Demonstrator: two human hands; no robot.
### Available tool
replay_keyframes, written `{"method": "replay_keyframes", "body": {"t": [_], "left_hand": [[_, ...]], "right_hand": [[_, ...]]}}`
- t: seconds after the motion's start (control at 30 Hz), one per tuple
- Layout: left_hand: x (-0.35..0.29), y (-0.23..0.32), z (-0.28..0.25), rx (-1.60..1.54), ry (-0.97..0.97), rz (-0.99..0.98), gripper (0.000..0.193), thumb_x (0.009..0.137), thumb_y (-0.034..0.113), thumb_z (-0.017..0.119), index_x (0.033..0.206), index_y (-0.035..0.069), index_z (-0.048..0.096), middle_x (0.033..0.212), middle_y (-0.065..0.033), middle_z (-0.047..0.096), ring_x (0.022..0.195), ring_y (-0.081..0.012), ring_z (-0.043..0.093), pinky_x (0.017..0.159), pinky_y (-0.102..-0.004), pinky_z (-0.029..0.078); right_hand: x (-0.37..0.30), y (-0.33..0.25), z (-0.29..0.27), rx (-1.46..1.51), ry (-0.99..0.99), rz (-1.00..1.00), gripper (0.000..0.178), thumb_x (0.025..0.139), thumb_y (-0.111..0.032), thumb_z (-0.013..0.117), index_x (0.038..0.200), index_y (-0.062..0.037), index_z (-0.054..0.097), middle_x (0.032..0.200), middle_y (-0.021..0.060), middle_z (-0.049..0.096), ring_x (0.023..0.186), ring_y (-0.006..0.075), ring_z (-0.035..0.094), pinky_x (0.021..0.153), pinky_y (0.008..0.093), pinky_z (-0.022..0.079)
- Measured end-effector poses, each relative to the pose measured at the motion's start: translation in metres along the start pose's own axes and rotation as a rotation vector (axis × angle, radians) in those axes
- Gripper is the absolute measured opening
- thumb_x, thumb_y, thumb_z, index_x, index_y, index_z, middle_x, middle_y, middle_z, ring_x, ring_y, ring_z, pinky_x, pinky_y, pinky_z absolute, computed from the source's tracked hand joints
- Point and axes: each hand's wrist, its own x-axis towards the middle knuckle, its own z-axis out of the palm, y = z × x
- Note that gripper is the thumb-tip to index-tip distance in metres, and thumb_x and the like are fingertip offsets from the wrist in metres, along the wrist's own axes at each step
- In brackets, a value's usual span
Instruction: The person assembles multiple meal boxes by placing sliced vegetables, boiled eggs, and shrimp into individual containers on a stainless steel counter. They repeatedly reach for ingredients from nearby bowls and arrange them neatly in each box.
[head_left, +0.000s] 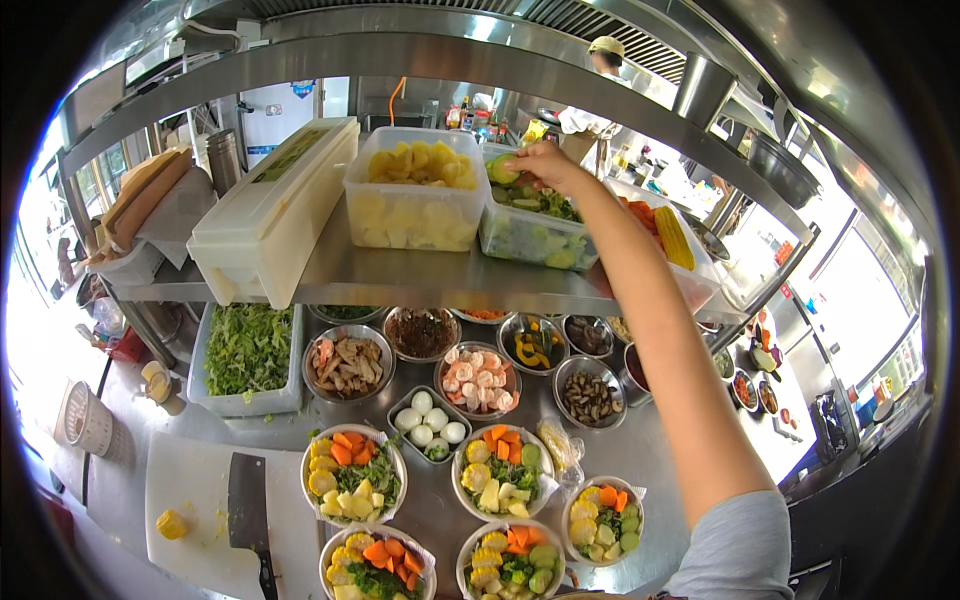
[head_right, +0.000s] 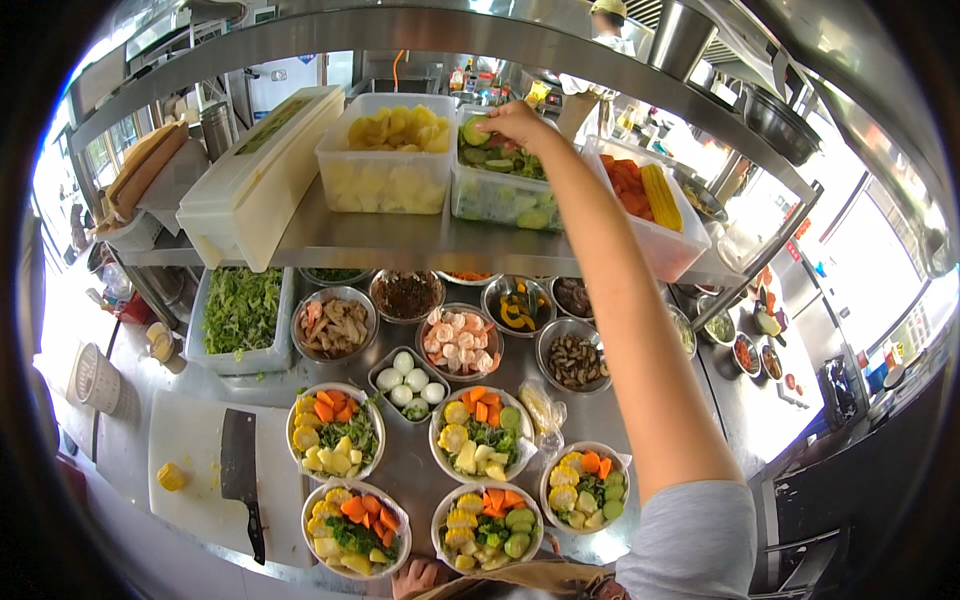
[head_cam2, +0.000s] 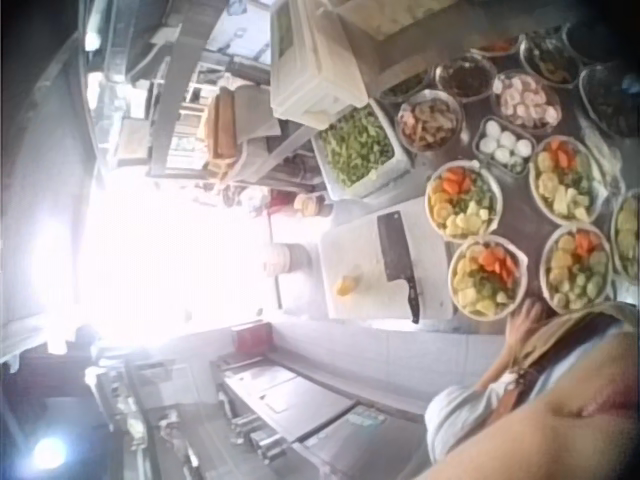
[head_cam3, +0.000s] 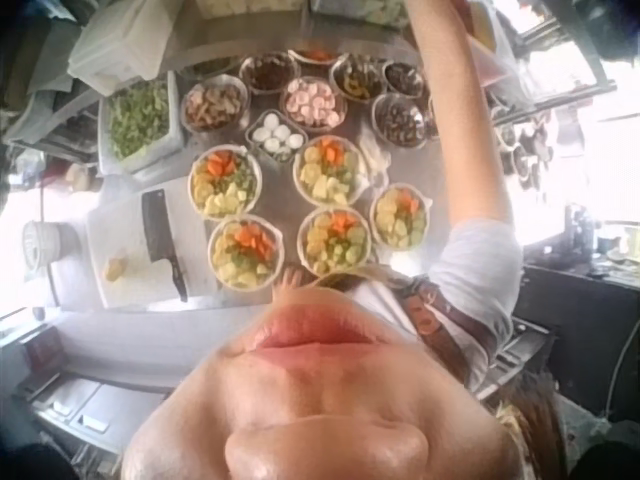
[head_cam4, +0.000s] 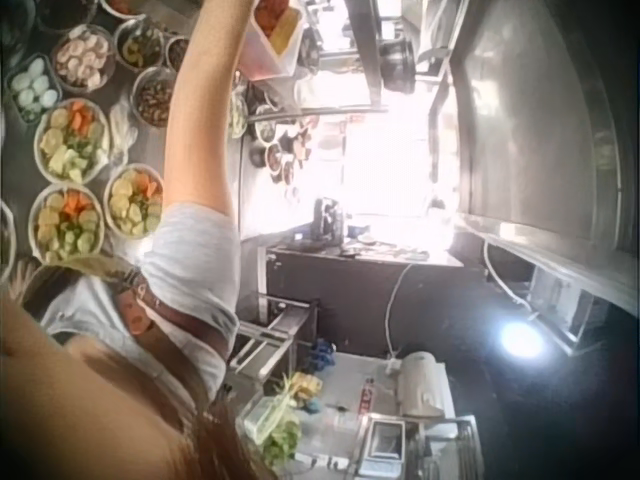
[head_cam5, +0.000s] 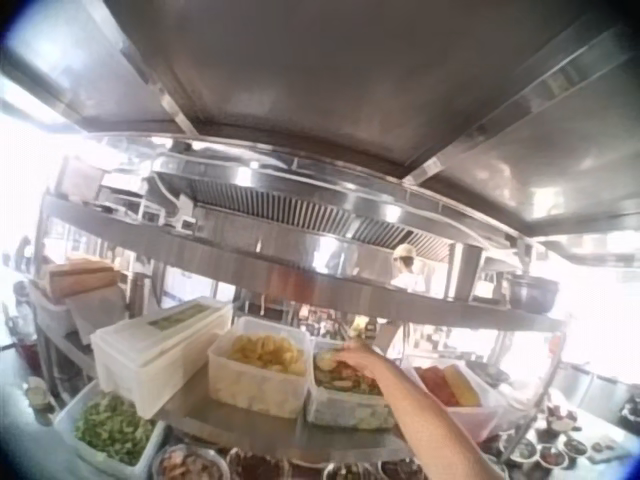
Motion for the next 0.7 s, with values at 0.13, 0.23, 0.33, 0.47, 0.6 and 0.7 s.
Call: {"method": "replay_keyframes", "body": {"t": [0.13, 0.23, 0.33, 0.47, 0.6, 0.7], "left_hand": [[0.009, 0.005, -0.001, 0.06, 0.226, 0.026, 0.023, 0.066, 0.033, 0.07, 0.083, 0.019, 0.063, 0.091, 0.0017, 0.055, 0.093, -0.0231, 0.054, 0.083, -0.0431, 0.041], [0.011, 0.002, -0.004, 0.09, 0.164, 0.044, 0.029, 0.065, 0.036, 0.07, 0.087, 0.02, 0.062, 0.096, 0.0004, 0.054, 0.097, -0.0236, 0.052, 0.084, -0.0441, 0.04], [0.011, 0.001, -0.004, 0.18, 0.149, 0.083, 0.02, 0.072, 0.035, 0.066, 0.083, 0.021, 0.058, 0.092, 0.0021, 0.051, 0.092, -0.021, 0.052, 0.075, -0.0389, 0.043], [0.011, 0.006, -0.007, 0.142, 0.162, 0.05, 0.023, 0.073, 0.028, 0.067, 0.093, 0.02, 0.061, 0.097, 0.0018, 0.053, 0.095, -0.0192, 0.053, 0.08, -0.0374, 0.042], [0.018, 0.01, -0.015, 0.12, 0.191, 0.075, 0.026, 0.071, 0.025, 0.068, 0.095, 0.019, 0.061, 0.099, 0.0022, 0.053, 0.097, -0.0194, 0.053, 0.084, -0.0386, 0.043], [0.018, 0.012, -0.019, 0.109, 0.2, 0.08, 0.025, 0.071, 0.024, 0.068, 0.094, 0.018, 0.061, 0.099, 0.0021, 0.053, 0.098, -0.0195, 0.053, 0.085, -0.0388, 0.043]], "right_hand": [[-0.03, -0.006, -0.022, -0.339, -0.22, 0.179, 0.033, 0.076, -0.034, 0.074, 0.098, -0.0105, 0.068, 0.068, 0.0038, 0.059, 0.051, 0.0129, 0.054, 0.04, 0.0257, 0.036], [-0.026, 0.007, -0.019, -0.612, -0.297, 0.064, 0.044, 0.076, -0.04, 0.071, 0.11, -0.0125, 0.064, 0.078, 0.0075, 0.06, 0.064, 0.0184, 0.054, 0.042, 0.0354, 0.042], [-0.002, 0.03, -0.006, -0.75, -0.233, -0.044, 0.042, 0.08, -0.031, 0.06, 0.116, -0.0108, 0.061, 0.103, 0.0109, 0.065, 0.086, 0.028, 0.063, 0.062, 0.0494, 0.054], [0.019, 0.044, 0.001, -0.77, -0.076, -0.353, 0.021, 0.074, -0.013, 0.062, 0.091, -0.0046, 0.07, 0.083, 0.012, 0.07, 0.074, 0.0203, 0.063, 0.069, 0.0352, 0.049], [-0.01, 0.018, 0.007, -0.559, 0.197, -0.445, 0.016, 0.074, -0.01, 0.067, 0.087, -0.0022, 0.067, 0.078, 0.011, 0.067, 0.07, 0.0164, 0.062, 0.063, 0.032, 0.049], [-0.07, -0.009, 0.004, 0.061, 0.369, -0.416, 0.026, 0.076, -0.012, 0.071, 0.099, -0.0019, 0.063, 0.082, 0.006, 0.066, 0.069, 0.015, 0.062, 0.058, 0.0299, 0.049]]}}
